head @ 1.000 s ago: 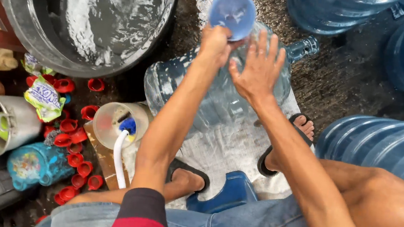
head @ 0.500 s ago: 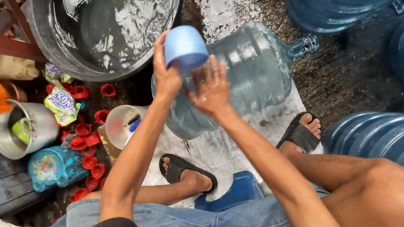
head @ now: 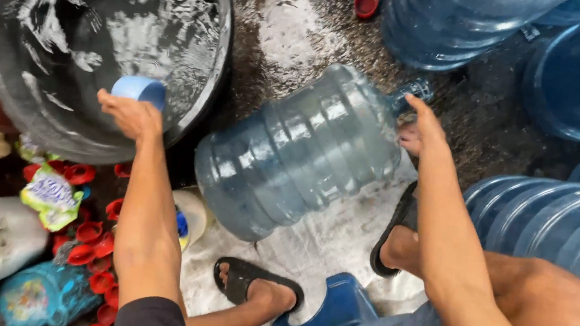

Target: Scrubbing the exterior of a large plastic water jug with a sponge, rinsing it, and filling it with water from a hose.

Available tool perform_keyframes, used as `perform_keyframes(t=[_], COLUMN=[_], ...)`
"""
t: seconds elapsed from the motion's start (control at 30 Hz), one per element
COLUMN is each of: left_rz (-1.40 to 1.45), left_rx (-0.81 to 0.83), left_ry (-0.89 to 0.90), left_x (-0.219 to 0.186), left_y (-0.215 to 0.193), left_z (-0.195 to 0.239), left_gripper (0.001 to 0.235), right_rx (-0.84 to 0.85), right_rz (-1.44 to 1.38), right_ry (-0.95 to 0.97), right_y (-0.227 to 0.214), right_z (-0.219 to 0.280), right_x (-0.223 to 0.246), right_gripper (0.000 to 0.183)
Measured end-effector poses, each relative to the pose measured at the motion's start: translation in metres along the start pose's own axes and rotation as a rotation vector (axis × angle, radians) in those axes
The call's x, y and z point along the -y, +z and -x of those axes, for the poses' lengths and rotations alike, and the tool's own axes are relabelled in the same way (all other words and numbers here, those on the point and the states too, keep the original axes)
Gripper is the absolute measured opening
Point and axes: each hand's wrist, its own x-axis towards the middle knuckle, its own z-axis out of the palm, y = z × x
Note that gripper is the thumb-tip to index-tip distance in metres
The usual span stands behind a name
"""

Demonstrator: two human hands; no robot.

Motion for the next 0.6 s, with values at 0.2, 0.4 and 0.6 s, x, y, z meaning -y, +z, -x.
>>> perform_keyframes(t=[0.2, 0.4, 0.6], left_rz=[-0.013, 1.055, 1.384], left_rx=[0.304, 0.685, 0.819], left_ry=[-0.315, -0.793, -0.569], left_x=[0.020, -0.065, -0.217], left_y=[0.061, -0.014, -0.162], left_z=[-0.027, -0.002, 0.058], left_gripper=[0.059, 0.065, 0.031], right_rx=[0.213, 0.012, 0.047], right_rz=[-0.492, -0.485, -0.155], right_ry=[-0.191, -0.323, -0.705], right_y=[0.055, 0.086, 0.138], right_z=[0.000, 0.080, 0.245], right_x=[0.011, 0.060, 0.128], right_gripper=[0.034, 0.022, 0.013])
